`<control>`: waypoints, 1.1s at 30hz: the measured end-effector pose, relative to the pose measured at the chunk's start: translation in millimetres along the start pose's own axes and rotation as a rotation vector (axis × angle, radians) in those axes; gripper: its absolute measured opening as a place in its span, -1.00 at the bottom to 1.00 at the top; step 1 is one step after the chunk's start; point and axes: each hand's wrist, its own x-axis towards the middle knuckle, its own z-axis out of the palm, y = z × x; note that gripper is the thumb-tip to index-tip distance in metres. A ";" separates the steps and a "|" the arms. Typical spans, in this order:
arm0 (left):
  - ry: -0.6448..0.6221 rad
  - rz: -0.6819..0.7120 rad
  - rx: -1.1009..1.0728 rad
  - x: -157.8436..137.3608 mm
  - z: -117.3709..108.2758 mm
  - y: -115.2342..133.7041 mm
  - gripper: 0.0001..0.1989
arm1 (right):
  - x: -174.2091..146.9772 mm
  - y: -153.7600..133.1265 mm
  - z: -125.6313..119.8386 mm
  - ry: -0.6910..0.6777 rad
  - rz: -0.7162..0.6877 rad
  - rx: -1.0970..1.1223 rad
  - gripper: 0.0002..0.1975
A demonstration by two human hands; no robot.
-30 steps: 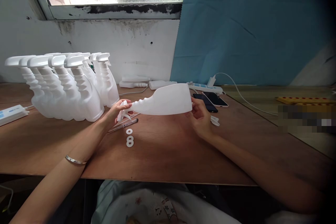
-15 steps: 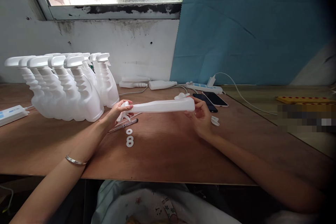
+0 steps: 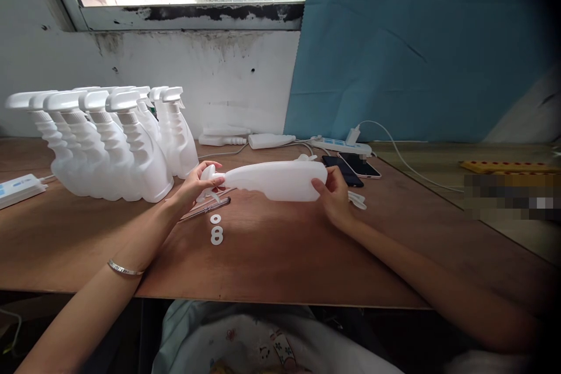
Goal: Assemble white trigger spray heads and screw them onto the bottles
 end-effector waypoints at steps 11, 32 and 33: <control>0.057 0.077 0.074 -0.9 3.6 1.0 -0.52 | 0.3 12.4 0.9 -0.043 0.122 -0.098 -0.61; 0.035 -0.109 -0.128 6.2 -2.0 0.7 -0.54 | -3.5 5.5 -4.7 -0.120 -0.223 -0.131 -0.41; 0.033 -0.108 -0.132 6.7 -2.5 -0.1 -0.54 | -3.1 6.1 -6.3 -0.122 -0.252 -0.166 -0.36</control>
